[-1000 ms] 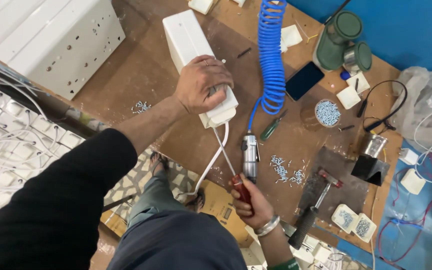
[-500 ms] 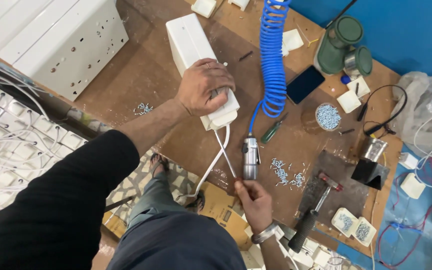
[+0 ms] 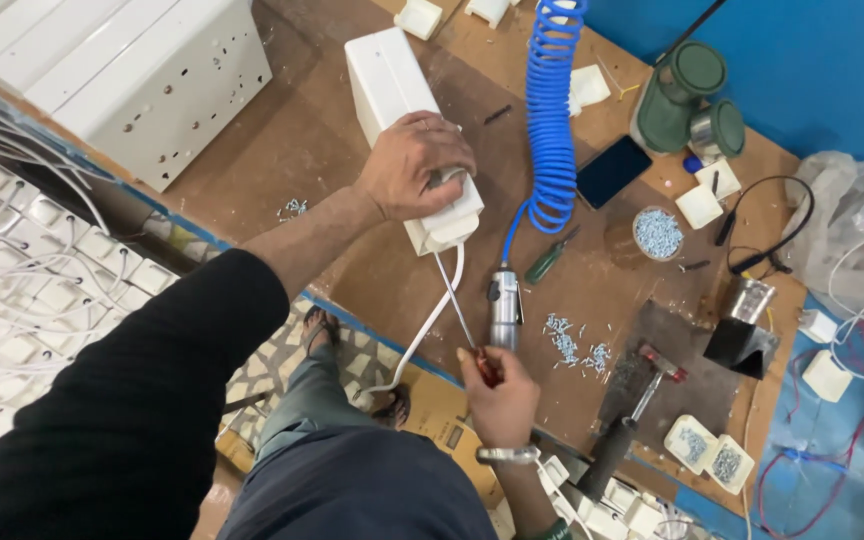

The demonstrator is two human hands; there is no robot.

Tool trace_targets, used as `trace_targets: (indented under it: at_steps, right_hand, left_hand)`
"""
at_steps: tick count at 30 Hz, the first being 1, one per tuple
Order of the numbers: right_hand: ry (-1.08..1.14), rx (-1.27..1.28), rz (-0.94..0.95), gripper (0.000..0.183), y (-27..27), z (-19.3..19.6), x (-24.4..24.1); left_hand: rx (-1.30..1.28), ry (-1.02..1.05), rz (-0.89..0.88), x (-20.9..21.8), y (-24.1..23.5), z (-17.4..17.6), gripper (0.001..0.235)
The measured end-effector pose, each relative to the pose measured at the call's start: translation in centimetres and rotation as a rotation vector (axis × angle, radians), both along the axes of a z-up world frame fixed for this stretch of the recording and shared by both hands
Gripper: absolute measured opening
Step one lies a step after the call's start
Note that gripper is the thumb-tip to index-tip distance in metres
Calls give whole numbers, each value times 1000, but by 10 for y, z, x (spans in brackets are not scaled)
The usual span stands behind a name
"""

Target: The person assembles white metal enclosure boxes at a workbench. They drive screws into the box using a pneumatic screwdriver, pick up small screws from the table, tap parts with a hammer, and use a red-handled screwdriver to fasten and adjust a white cable and end cap on the enclosure.

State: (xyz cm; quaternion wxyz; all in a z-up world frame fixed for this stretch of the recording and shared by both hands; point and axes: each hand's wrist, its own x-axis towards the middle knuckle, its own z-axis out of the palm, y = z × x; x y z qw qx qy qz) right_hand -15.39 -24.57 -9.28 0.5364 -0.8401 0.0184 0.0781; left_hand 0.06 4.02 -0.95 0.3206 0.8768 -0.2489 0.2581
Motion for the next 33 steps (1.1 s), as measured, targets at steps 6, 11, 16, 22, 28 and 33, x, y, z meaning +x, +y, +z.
trace_targets:
  at_steps: [6,11,16,22,28,33]
  right_hand:
    - [8,3,16,32,1,12,3]
    - [-132,-327,48,38,5,24,2]
    - [-145,94,228,33,-19,-27,-3]
    - [758,874,208,50,-31,-45,-11]
    - [-775,-530,29,30,6,1,-20]
    - [203,233,-73,29,-14,-31,-22]
  left_hand:
    - [-586,23,433,-82,-55,-30,20]
    - [-1006,636,477,-123,-90,-88,26]
    - [-1351,942,334,-102,-94,-127,27]
    - [-1471,1084,166,-99,-80,-128,24]
    - [-1493,1186,105,-99,-75,-120,24]
    - [-1512,1190,19,-99,-67,-132,22]
